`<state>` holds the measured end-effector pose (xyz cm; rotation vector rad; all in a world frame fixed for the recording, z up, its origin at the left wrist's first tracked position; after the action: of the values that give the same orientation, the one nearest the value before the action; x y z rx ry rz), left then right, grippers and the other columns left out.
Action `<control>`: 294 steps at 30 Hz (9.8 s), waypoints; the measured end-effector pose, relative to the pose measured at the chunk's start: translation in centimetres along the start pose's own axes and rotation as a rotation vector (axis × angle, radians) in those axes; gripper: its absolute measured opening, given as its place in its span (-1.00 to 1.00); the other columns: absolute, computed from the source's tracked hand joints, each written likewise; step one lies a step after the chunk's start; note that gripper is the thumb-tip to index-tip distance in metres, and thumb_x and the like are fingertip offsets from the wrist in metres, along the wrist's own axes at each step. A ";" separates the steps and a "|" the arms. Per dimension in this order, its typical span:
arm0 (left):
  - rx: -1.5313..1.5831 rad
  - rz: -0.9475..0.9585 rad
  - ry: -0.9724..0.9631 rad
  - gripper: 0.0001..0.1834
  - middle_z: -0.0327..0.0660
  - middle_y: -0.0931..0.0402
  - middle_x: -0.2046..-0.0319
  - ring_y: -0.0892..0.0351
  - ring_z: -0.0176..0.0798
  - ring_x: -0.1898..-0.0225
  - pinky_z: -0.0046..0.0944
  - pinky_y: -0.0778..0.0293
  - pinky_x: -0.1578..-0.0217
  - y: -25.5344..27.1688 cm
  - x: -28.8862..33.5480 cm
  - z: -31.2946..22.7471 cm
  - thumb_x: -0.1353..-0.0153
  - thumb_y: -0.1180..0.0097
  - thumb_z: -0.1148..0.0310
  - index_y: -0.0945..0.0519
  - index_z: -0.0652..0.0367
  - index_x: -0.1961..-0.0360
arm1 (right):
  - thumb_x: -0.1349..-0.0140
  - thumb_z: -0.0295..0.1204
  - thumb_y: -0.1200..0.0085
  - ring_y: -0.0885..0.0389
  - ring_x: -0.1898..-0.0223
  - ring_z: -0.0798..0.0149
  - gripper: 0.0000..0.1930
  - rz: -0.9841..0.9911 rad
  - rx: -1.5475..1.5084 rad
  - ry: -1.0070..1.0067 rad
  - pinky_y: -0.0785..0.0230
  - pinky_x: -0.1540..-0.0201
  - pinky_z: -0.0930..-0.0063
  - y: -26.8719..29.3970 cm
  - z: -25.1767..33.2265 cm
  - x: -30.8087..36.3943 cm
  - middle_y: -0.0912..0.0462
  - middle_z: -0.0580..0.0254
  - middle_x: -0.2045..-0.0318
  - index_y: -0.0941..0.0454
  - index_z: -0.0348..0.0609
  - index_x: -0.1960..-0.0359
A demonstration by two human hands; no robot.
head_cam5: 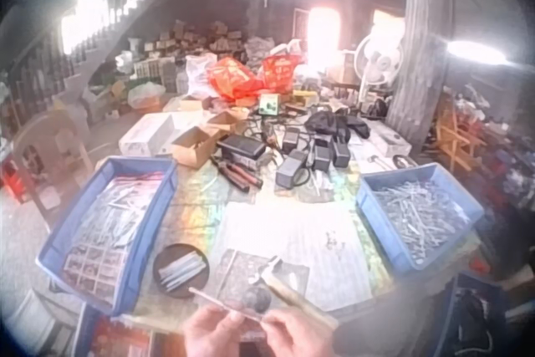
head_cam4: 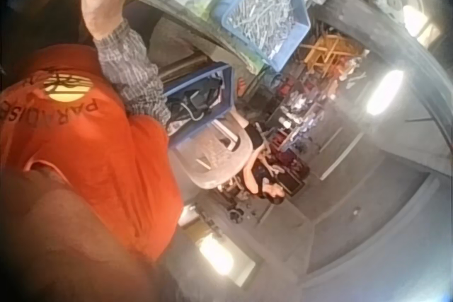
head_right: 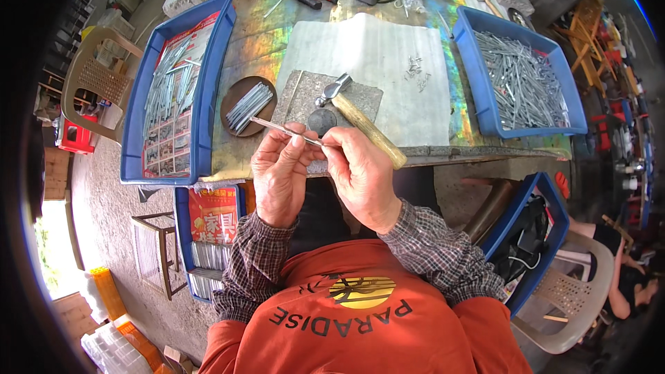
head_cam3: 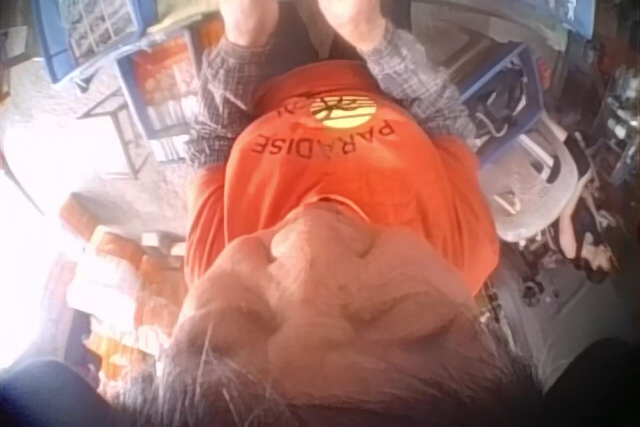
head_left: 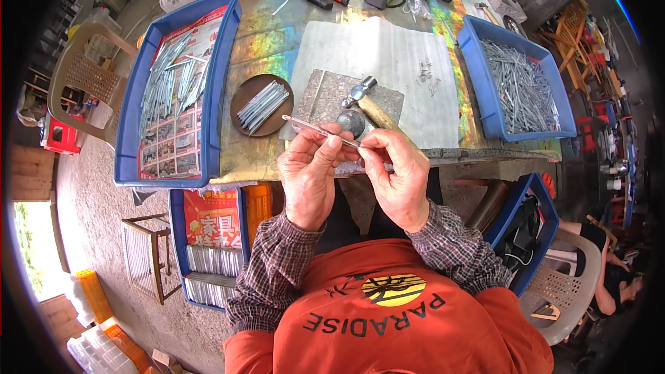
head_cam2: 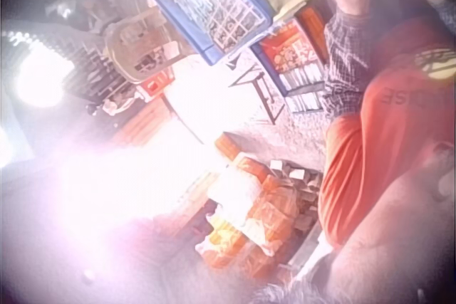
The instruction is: The person assembles metal components by inserting pins into metal strips, hammering them securely on a metal block with a hammer, and placing the finished strips into a round dish.
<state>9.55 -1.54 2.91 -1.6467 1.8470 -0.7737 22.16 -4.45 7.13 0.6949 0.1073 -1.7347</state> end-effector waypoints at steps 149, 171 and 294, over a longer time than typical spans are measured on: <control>-0.560 -0.021 -0.292 -0.88 -0.16 -0.62 0.36 -0.57 -0.44 0.39 -0.48 -0.50 0.36 -0.8 -3.6 -2.4 -0.23 -0.09 0.58 -0.58 0.40 0.23 | -0.16 -0.53 -0.14 -0.56 0.51 0.10 -0.79 0.048 0.458 0.040 -0.38 0.45 0.38 6.9 0.9 0.4 -0.55 0.05 0.48 -0.50 -0.31 0.17; -0.548 0.001 -0.061 -0.85 -0.18 -0.62 0.35 -0.58 -0.43 0.32 -0.48 -0.49 0.28 0.8 0.6 -1.8 -0.21 -0.07 0.63 -0.56 0.37 0.19 | 0.15 -0.57 -0.28 -0.50 0.30 0.08 -0.42 0.133 0.623 0.326 -0.41 0.29 0.26 2.6 1.8 0.4 -0.49 0.12 0.31 -0.45 -0.21 -0.03; -1.232 -0.037 -0.215 -0.87 -0.34 -0.48 0.53 -0.38 -0.59 0.57 -0.56 -0.32 0.54 6.5 -5.7 -12.3 -0.16 -0.13 0.59 -0.55 0.33 0.24 | 0.00 -0.60 0.05 -0.56 0.46 -0.07 -0.98 0.224 0.995 0.061 -0.42 0.42 0.14 6.6 -15.3 -7.2 -0.49 -0.03 0.46 -0.43 -0.28 0.51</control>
<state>-3.15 5.49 6.82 -2.2769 2.2470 0.7201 34.97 6.23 0.12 1.4067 -0.8142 -1.4829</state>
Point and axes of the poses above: each hand's wrist, its own x-axis away from the middle knuckle, its own y-axis out of the back of the hand, z = x × y, the point moved 4 cm from there along -x, towards the middle knuckle
